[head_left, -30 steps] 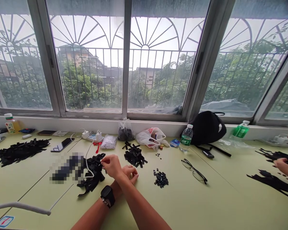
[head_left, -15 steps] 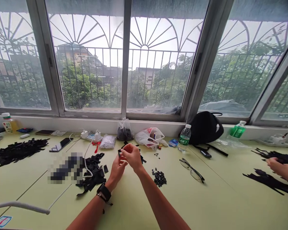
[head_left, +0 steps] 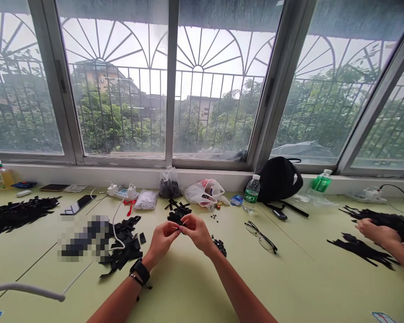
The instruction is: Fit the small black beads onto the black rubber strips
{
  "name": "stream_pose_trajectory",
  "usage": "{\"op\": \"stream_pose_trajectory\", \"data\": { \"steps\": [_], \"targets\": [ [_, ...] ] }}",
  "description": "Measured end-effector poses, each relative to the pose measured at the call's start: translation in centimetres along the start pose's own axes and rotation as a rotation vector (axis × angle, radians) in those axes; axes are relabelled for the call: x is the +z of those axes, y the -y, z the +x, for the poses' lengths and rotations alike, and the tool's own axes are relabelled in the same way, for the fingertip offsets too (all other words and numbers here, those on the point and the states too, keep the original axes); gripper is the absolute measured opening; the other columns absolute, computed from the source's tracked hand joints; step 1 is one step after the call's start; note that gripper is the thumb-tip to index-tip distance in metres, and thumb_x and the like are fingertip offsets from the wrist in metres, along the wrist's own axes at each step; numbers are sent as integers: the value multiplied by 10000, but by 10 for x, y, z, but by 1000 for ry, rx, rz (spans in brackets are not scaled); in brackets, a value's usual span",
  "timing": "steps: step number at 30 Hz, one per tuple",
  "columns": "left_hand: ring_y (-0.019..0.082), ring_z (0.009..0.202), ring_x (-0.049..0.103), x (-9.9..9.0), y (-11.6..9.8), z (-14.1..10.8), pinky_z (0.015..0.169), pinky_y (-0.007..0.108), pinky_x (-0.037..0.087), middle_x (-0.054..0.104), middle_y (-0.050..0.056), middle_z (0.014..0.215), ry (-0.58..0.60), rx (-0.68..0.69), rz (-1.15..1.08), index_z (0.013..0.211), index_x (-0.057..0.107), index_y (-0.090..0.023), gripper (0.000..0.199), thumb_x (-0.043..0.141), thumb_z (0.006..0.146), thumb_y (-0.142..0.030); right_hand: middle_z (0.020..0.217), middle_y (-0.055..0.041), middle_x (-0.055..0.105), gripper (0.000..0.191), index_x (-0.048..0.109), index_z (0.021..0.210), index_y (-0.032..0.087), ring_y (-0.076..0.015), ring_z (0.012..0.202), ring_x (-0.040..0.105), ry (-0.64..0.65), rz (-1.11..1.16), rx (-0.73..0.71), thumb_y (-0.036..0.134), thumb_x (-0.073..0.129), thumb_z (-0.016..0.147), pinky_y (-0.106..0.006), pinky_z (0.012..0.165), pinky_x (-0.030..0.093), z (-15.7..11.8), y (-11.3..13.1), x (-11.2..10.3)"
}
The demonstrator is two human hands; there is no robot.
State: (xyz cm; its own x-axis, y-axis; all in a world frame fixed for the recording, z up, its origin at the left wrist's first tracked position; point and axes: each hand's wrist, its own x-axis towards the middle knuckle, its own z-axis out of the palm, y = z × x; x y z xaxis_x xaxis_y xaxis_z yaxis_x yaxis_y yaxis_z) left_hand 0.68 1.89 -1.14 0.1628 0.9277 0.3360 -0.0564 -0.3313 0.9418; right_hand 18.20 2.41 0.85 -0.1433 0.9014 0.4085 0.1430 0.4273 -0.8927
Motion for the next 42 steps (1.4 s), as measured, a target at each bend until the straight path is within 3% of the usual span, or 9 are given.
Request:
{"op": "stream_pose_trajectory", "data": {
  "steps": [5, 11, 17, 22, 26, 30, 34, 37, 42],
  "targets": [
    [112, 585, 577, 1, -5, -6, 549, 202, 387, 630, -35, 632, 131, -64, -72, 841, 626, -176, 318, 865, 741, -360, 726, 19, 638, 348, 650, 1004, 194, -150, 675, 594, 101, 65, 24, 425, 794, 788, -266, 621, 469, -1, -7, -7],
    [174, 691, 662, 9, -7, -12, 610, 250, 482, 721, 33, 747, 239, -36, -30, 836, 698, -167, 282, 849, 761, -393, 705, 8, 660, 405, 665, 963, 185, -166, 646, 623, 271, 84, 85, 500, 813, 756, -279, 598, 485, 7, -12, -16],
    [303, 1111, 689, 3, -4, -5, 951, 409, 547, 751, 117, 1237, 152, -8, 38, 1176, 779, -186, 391, 702, 887, -437, 775, -29, 670, 475, 629, 937, 183, -170, 672, 627, 58, 38, 104, 646, 684, 843, -299, 633, 514, 0, -19, -14],
    [317, 1371, 541, 3, -14, -9, 1191, 487, 374, 618, 73, 1445, 133, 26, 35, 1366, 666, -248, 508, 662, 910, -471, 725, 5, 581, 539, 586, 850, 191, -134, 622, 528, 146, 50, 175, 725, 543, 908, -250, 568, 439, -12, -16, -2],
    [322, 1257, 628, 5, -15, -10, 1116, 471, 459, 697, 111, 1341, 93, -14, -23, 1298, 715, -206, 507, 677, 901, -519, 624, 42, 466, 527, 531, 743, 194, -111, 558, 386, 135, -4, 88, 685, 527, 936, -236, 528, 331, -14, -11, 2],
    [245, 934, 728, 4, -7, -7, 807, 346, 582, 731, 150, 1247, -1, -101, -84, 1421, 598, -191, 726, 792, 806, -525, 692, 6, 572, 434, 634, 780, 180, -138, 644, 465, 210, -142, -10, 577, 564, 942, -242, 599, 367, -16, -7, 0],
    [201, 747, 680, 2, -5, -8, 614, 255, 499, 771, 102, 915, 173, -111, 49, 1100, 788, -157, 505, 758, 818, -574, 687, 0, 634, 345, 704, 753, 173, -144, 644, 512, 294, -201, -52, 453, 601, 924, -240, 610, 384, -19, -6, -4],
    [167, 623, 617, 0, -7, -10, 578, 251, 447, 706, 58, 672, 279, -125, 67, 878, 824, -142, 472, 716, 844, -600, 634, 5, 620, 311, 719, 701, 164, -129, 599, 487, 285, -237, -43, 407, 658, 885, -233, 569, 355, -21, -6, -12],
    [168, 702, 636, -6, -10, -10, 677, 276, 489, 757, 100, 821, 259, -255, -85, 937, 828, -132, 475, 823, 752, -569, 603, 8, 593, 352, 727, 723, 152, -116, 559, 450, 243, -231, 34, 481, 706, 847, -230, 521, 310, -17, -6, -29]
  ]
}}
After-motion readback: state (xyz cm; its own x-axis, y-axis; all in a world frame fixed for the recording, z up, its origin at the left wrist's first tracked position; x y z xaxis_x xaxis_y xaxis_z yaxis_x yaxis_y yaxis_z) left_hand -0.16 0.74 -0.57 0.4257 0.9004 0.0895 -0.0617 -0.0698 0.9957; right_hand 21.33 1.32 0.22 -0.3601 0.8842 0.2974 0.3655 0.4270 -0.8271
